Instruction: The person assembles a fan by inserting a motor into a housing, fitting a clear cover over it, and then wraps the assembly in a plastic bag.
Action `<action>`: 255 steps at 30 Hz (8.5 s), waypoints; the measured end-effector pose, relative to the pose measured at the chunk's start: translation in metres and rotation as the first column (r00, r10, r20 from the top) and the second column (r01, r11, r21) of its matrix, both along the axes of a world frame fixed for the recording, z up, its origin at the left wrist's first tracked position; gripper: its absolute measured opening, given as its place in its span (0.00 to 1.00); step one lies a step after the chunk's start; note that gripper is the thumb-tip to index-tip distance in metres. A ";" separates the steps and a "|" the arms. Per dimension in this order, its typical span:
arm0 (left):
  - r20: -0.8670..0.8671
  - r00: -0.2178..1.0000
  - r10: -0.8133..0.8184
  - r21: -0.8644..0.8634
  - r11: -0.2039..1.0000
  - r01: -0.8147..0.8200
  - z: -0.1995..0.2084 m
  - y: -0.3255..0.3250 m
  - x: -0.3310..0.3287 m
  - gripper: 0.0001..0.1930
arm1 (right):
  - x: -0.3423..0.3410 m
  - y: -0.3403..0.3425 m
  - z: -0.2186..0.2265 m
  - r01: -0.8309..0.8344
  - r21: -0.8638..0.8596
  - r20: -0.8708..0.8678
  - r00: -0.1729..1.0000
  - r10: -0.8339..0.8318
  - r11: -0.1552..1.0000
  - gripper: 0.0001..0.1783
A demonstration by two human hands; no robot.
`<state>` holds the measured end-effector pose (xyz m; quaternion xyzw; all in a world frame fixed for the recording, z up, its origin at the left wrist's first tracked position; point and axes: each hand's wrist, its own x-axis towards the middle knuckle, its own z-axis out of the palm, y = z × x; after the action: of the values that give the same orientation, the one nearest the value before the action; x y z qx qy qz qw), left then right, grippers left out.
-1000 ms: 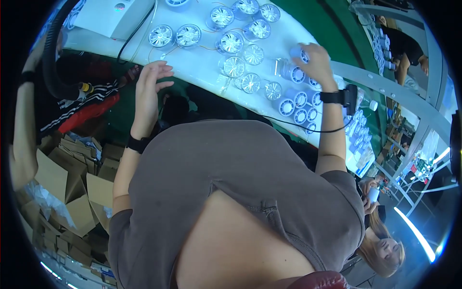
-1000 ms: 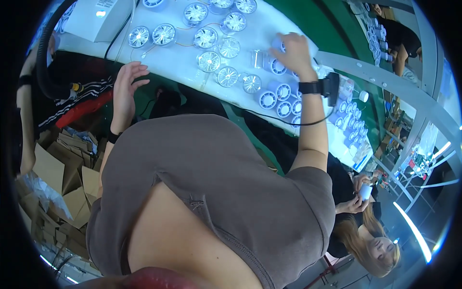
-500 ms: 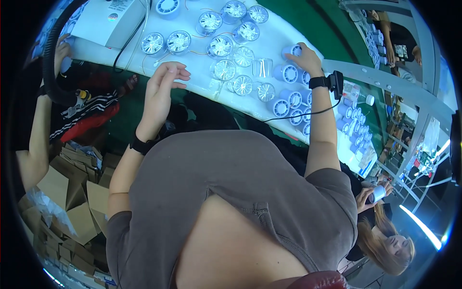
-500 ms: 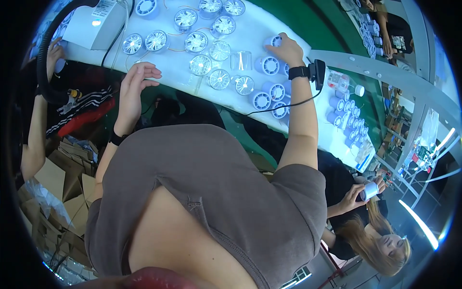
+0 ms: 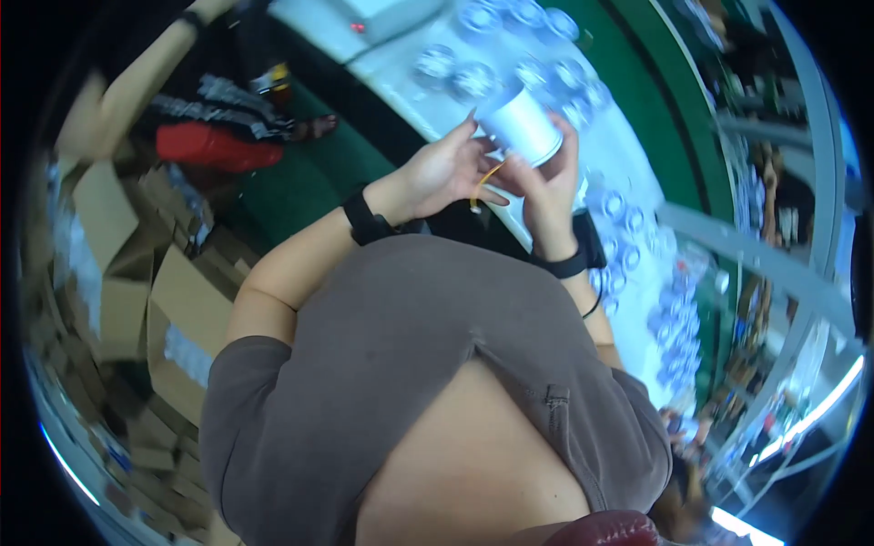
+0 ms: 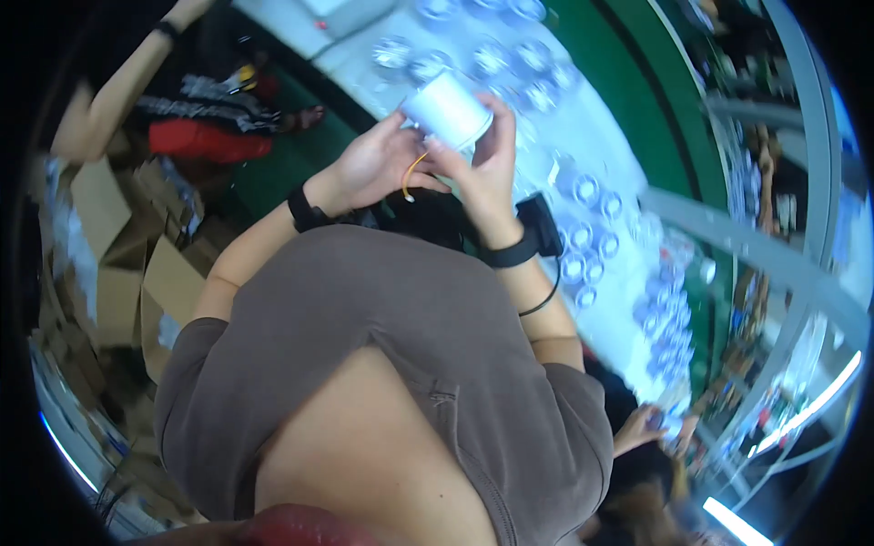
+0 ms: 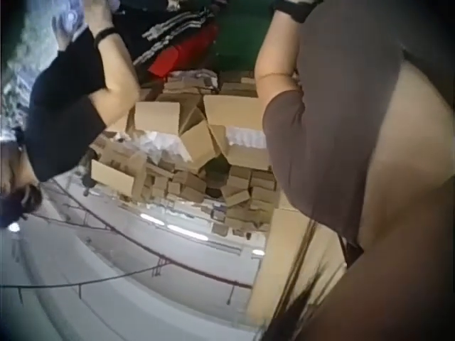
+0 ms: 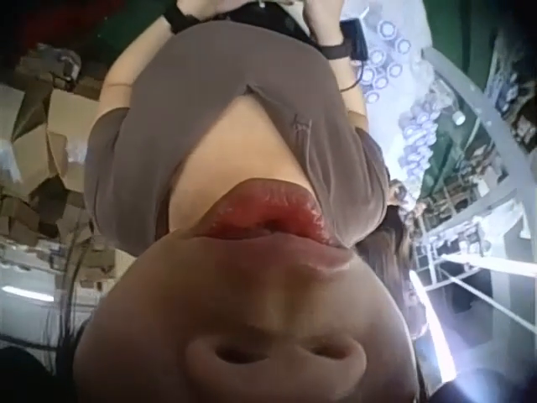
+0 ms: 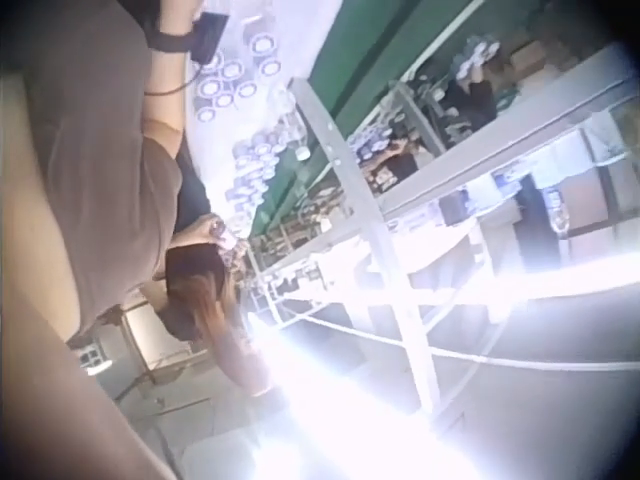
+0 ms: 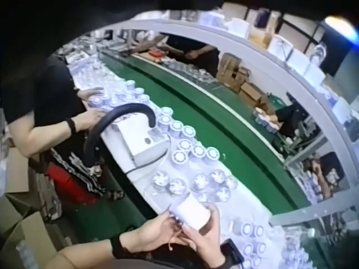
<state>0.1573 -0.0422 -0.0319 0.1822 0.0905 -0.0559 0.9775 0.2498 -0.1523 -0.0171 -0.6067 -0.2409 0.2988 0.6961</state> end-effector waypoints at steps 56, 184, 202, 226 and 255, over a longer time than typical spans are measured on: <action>0.077 0.709 0.701 0.770 -0.494 0.403 -0.189 0.191 -0.171 0.23 | 0.125 -0.100 -0.071 0.691 -0.504 0.776 0.626 -0.079 0.518 0.18; -0.308 0.823 0.477 0.293 0.871 -0.395 0.005 0.068 -0.140 0.23 | -0.048 0.104 -0.008 -0.700 -0.260 0.232 0.623 0.747 0.665 0.24; -0.153 0.711 0.687 0.575 0.646 -0.501 0.007 0.063 -0.146 0.28 | -0.037 0.091 0.010 -0.547 -0.052 -0.062 0.837 0.544 0.836 0.24; 0.047 0.644 0.763 0.921 0.216 -0.323 -0.005 0.058 -0.143 0.32 | -0.073 0.086 0.048 -0.382 -0.402 0.772 0.347 0.533 0.832 0.26; 0.169 0.810 0.561 0.805 0.396 -0.442 0.018 0.047 -0.157 0.27 | -0.042 0.082 0.033 -0.850 -0.104 0.107 0.507 0.855 0.517 0.36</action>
<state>0.0000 0.0049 -0.0136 0.5705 0.2194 0.2775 0.7412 0.2081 -0.0700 0.0155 -0.4432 -0.5518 0.5618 0.4284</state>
